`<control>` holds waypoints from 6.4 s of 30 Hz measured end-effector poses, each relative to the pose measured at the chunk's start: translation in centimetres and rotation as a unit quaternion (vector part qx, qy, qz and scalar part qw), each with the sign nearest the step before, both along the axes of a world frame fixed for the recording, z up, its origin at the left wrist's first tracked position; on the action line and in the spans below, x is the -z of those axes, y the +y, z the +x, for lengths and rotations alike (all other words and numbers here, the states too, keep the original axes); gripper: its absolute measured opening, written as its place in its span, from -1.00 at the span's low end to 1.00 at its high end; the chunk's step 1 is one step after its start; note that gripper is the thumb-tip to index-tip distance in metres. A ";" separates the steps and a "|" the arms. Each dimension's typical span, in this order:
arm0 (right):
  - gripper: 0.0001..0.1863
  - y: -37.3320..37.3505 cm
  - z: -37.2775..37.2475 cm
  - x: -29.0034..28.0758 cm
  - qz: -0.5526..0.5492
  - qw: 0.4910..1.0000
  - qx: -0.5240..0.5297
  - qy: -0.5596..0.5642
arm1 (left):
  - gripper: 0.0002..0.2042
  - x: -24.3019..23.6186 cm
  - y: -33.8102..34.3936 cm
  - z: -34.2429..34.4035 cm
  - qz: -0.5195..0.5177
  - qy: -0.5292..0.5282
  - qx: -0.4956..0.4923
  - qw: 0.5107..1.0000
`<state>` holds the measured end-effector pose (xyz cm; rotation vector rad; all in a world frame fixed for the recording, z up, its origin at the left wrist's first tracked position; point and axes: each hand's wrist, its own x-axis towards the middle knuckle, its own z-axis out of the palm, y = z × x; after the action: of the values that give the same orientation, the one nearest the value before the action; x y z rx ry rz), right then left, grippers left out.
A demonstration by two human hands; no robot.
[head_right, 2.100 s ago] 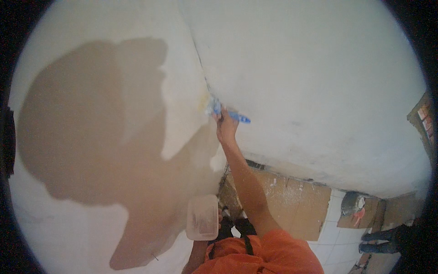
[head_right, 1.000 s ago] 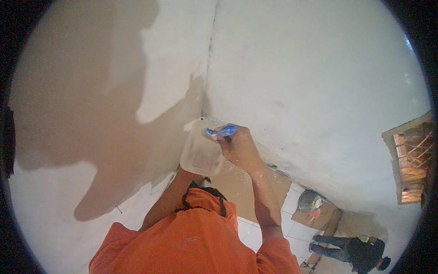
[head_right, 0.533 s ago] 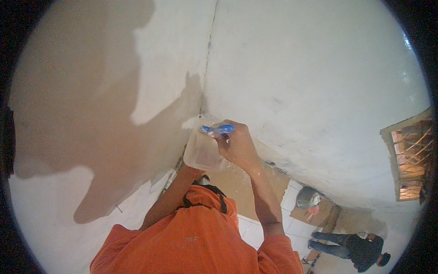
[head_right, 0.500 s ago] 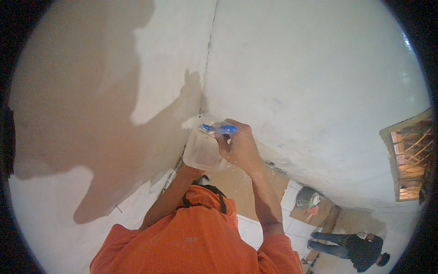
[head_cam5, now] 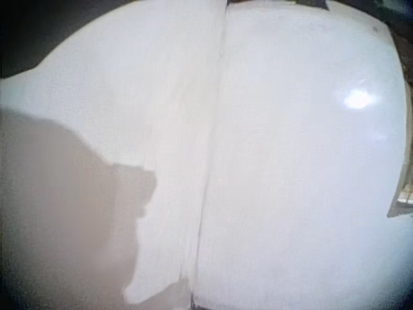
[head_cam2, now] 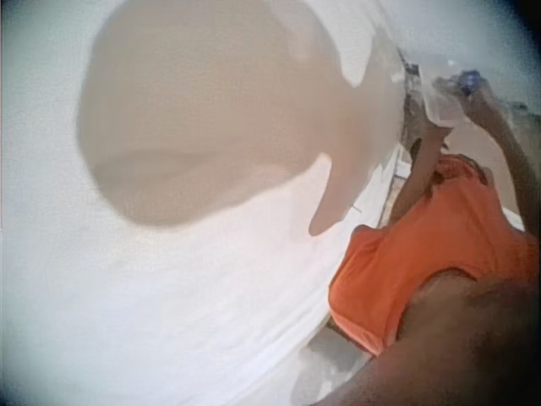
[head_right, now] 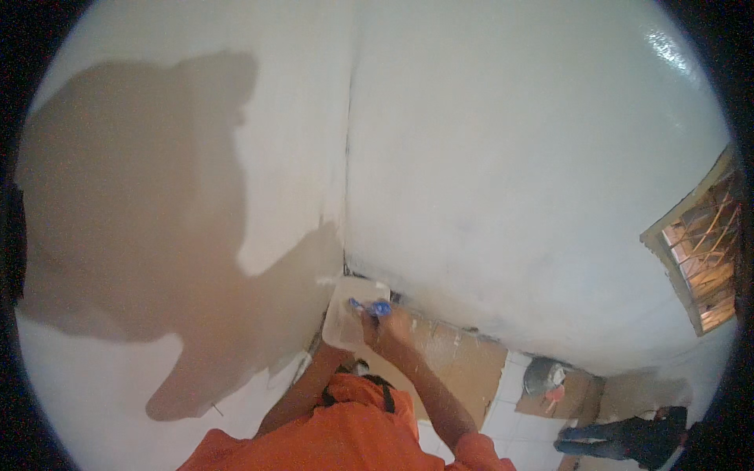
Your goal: The person paints the wall and trim using a paint brush dipped into a white plastic container.
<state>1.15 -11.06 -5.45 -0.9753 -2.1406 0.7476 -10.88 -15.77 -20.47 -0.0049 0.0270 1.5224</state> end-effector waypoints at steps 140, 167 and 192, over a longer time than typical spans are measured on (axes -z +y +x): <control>-0.91 23.4 -16.6 -16.1 -0.282 0.691 -0.025 0.664 | -0.44 2.1 -7.8 -5.7 -0.088 0.251 -0.044 0.963; -0.80 16.7 -17.1 -19.6 -0.261 0.646 -0.111 0.709 | -0.42 2.6 -8.3 -5.5 -0.095 0.241 -0.037 0.965; -0.69 28.2 -12.8 -17.5 -0.307 0.610 -0.088 0.725 | -0.39 -2.2 -6.9 -2.8 -0.128 0.204 -0.047 0.970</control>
<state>-11.64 17.15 12.08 -0.1130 -0.4651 1.6446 -13.73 -22.70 -18.22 0.1027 0.5580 1.5838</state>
